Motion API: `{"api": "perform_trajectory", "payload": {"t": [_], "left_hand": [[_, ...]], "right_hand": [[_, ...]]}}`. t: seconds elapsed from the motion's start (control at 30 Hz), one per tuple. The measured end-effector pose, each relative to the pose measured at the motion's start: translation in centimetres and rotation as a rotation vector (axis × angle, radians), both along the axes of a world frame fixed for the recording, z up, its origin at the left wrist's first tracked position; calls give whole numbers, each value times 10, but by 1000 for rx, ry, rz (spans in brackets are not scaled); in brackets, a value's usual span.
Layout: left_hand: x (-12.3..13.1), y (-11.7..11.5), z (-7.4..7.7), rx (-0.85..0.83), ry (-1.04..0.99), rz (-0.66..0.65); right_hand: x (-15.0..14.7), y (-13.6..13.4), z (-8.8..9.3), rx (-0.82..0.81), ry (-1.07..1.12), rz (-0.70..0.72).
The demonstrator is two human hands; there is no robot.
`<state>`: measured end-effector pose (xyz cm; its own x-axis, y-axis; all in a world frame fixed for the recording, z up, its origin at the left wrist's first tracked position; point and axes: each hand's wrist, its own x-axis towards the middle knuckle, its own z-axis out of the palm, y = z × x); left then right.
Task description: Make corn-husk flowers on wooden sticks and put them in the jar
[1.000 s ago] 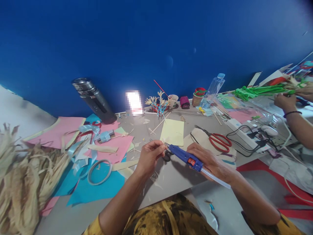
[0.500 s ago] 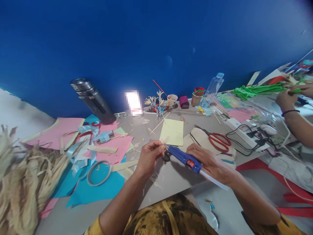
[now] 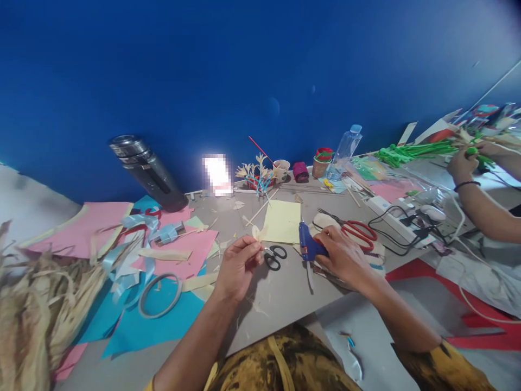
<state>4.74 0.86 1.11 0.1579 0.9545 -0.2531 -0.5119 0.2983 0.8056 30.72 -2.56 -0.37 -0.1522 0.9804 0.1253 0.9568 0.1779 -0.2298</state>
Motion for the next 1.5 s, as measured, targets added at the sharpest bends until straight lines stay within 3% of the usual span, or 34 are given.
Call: {"api": "perform_trajectory", "payload": {"t": [0.23, 0.4, 0.53, 0.67, 0.83, 1.1, 1.5], "left_hand": [[-7, -4, 3, 74, 49, 21], [-10, -5, 3, 80, 23, 7], [-11, -7, 7, 92, 11, -5], [-11, -12, 9, 124, 26, -12], [-15, -16, 4, 215, 172, 44], [-13, -17, 4, 263, 242, 193], [-7, -20, 13, 351, 348, 312]], "right_hand": [[-4, 8, -8, -98, -5, 49], [-4, 12, 3, -74, 125, 150], [-39, 6, 23, 127, 520, 89], [-93, 0, 37, 4, 1029, 109], [-126, 2, 40, -59, 1279, 91], [-138, 4, 26, -117, 1463, 12], [-142, 8, 23, -62, 1408, -11]]}}
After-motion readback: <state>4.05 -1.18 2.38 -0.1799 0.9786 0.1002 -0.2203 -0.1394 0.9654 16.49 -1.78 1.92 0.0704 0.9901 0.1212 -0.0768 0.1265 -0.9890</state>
